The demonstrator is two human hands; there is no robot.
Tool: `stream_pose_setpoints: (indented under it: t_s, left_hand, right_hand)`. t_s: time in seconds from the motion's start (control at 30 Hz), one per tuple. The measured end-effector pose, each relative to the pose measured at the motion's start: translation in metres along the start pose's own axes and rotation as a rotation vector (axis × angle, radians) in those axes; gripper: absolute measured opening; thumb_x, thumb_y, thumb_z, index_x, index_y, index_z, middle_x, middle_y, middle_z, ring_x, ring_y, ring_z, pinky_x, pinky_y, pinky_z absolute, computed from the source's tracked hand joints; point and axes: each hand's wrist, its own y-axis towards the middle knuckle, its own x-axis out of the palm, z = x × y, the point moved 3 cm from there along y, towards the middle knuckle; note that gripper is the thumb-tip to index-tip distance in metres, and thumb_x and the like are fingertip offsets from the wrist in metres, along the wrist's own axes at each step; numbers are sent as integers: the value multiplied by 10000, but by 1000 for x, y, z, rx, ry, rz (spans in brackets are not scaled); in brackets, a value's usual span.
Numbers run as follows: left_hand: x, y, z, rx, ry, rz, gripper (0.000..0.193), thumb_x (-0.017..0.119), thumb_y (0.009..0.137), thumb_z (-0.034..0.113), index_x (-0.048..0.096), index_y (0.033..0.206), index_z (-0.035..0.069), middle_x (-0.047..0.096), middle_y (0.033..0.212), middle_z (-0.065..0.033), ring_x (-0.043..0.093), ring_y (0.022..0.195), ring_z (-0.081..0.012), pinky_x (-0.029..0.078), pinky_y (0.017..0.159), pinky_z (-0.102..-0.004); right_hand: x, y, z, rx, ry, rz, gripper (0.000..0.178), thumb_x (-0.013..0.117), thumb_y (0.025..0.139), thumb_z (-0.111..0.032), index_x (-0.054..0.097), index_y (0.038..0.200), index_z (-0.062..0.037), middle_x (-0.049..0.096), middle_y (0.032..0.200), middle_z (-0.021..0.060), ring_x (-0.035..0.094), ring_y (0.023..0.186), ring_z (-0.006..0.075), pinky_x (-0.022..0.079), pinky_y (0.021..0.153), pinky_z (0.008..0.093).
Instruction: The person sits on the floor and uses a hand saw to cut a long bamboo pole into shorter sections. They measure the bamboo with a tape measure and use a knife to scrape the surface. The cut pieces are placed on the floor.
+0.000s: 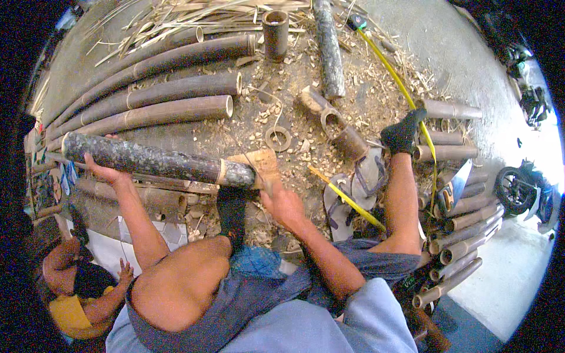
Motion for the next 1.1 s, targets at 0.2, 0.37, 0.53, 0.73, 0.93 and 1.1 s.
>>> stream_pose_setpoints:
  t_s: [0.2,0.37,0.53,0.73,0.93,1.1]
  left_hand:
    - [3,-5,1,-20,-17,-41,717,592,824,626,569,1199,15,675,1021,-185,668,887,-339,562,816,-484]
    - [0,-2,3,-4,-15,-14,734,577,824,642,566,1204,14,670,1017,-183,667,890,-337,558,803,-476]
    - [-2,-3,-1,-19,-51,-91,738,553,831,653,563,1210,19,665,1017,-188,666,899,-340,556,797,-478]
    - [-1,2,-2,-41,-90,-24,741,541,835,665,552,1255,54,666,1029,-196,667,908,-353,558,795,-494]
    - [22,-60,-40,-192,-89,-62,550,570,921,547,642,1110,36,713,974,-149,691,868,-297,549,883,-456]
    - [23,-123,-113,-417,-117,139,551,813,784,305,546,1193,50,624,1015,-87,626,941,-221,542,794,-470]
  right_hand:
    - [-1,-1,0,-12,84,-22,495,626,938,-425,550,1146,18,683,816,312,689,770,479,539,708,583]
    - [3,-5,6,70,-85,-65,512,614,936,-437,559,1160,20,680,819,319,687,779,485,538,717,587]
    - [9,1,20,100,-75,-76,556,609,936,-455,589,1211,28,688,839,310,681,810,501,541,738,576]
    - [21,2,40,-54,21,72,499,595,945,-438,640,1103,34,705,841,264,684,777,485,537,723,545]
    - [53,2,67,287,197,-287,504,599,947,-456,671,935,43,671,683,156,662,606,281,516,631,457]
    - [33,-10,61,179,128,-165,467,602,955,-437,665,884,20,667,693,123,644,616,239,492,605,413]
